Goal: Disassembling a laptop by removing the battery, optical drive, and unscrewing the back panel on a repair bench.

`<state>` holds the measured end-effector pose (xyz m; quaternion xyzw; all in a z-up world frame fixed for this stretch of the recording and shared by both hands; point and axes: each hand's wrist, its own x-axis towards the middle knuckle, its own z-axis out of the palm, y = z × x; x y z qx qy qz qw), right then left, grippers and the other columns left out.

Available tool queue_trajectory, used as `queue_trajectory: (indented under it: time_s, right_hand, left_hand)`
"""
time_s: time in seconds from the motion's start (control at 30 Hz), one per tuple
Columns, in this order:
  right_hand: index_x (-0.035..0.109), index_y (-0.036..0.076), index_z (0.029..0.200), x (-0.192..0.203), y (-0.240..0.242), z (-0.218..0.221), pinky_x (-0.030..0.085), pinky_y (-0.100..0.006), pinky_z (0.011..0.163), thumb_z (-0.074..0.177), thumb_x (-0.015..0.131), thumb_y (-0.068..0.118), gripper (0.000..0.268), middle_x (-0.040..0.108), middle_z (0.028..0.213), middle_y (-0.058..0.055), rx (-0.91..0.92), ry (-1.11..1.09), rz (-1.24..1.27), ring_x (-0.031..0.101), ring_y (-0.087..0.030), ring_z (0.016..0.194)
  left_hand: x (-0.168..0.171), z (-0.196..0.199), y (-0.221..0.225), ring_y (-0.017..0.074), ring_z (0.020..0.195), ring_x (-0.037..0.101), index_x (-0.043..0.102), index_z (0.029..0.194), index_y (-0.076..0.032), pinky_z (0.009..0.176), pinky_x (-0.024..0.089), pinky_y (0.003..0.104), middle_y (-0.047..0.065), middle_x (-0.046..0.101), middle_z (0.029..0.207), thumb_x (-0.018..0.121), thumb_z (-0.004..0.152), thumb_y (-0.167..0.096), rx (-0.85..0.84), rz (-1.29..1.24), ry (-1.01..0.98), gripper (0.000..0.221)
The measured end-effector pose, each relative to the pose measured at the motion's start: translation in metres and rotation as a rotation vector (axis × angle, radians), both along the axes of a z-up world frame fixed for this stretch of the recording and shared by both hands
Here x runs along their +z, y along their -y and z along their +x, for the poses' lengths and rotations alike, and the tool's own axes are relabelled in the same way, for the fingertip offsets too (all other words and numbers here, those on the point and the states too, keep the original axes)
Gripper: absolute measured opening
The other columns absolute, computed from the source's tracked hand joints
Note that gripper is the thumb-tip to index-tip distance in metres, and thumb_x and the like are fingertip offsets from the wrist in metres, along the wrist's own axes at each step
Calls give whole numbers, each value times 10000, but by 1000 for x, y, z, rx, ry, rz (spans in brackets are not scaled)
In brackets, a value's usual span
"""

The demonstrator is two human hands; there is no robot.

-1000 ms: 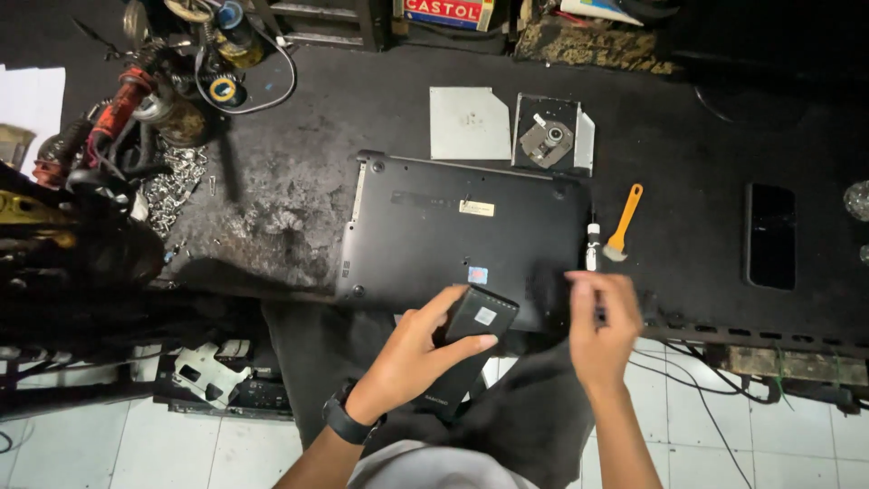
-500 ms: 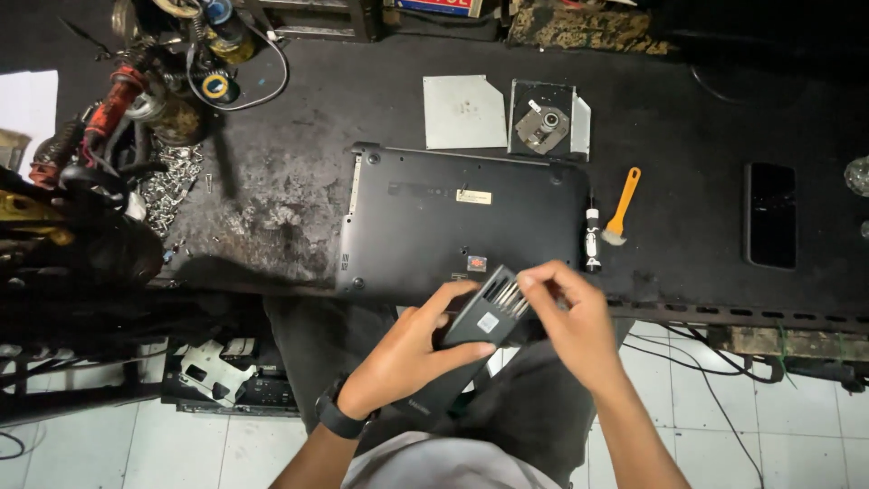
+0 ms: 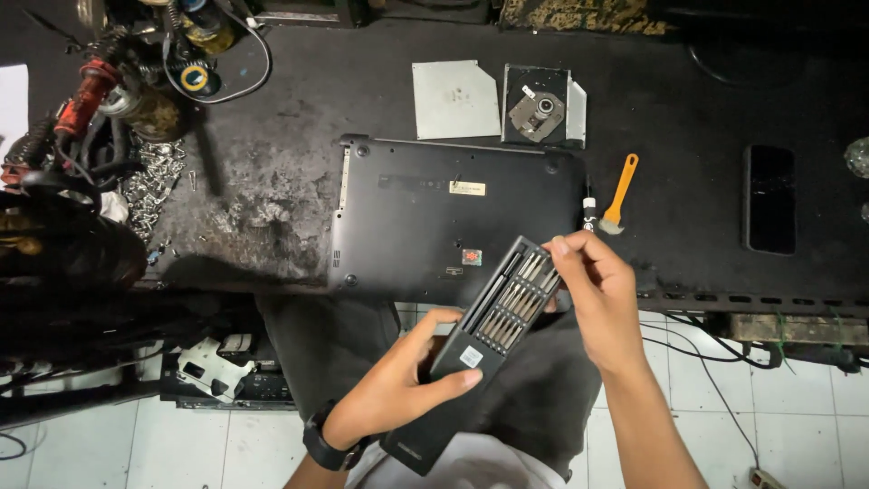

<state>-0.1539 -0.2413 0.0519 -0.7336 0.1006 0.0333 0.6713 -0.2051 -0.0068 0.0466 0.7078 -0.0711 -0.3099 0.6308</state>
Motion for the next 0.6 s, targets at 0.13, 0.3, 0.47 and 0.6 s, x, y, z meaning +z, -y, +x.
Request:
queue_trajectory:
  time_s: [0.13, 0.3, 0.47, 0.6]
  right_hand:
    - [661, 56, 926, 4, -6, 4, 509, -254, 485, 1058, 563, 264, 264, 536, 691, 6, 30, -24, -34, 524, -81, 600]
    - [719, 95, 952, 1, -2, 11, 275, -217, 604, 1070, 549, 327, 311, 335, 671, 90, 19, 2, -184, 302, -35, 626]
    - [716, 58, 1003, 0, -5, 12, 510, -241, 492, 1061, 542, 304, 307, 525, 700, 18, 25, -24, -38, 493, -62, 596]
    - [719, 12, 1048, 2, -5, 14, 510, -259, 519, 1075, 498, 303, 366, 637, 823, -47, 63, 17, 6, 589, -123, 631]
  left_hand:
    - [2, -1, 6, 79, 689, 533, 502, 1249, -143, 670, 417, 230, -9, 675, 878, 634, 975, -289, 8, -25, -65, 338]
    - [14, 1, 9, 94, 600, 366, 640, 1276, -153, 625, 352, 258, -64, 532, 777, 582, 968, -419, -4, 175, -32, 411]
    - [11, 0, 7, 95, 619, 353, 632, 1297, -151, 622, 347, 258, -69, 545, 800, 576, 975, -399, 1, 139, -29, 410]
    - [10, 1, 6, 85, 612, 365, 626, 1355, -136, 601, 345, 252, -71, 618, 896, 583, 971, -370, 22, 76, -14, 452]
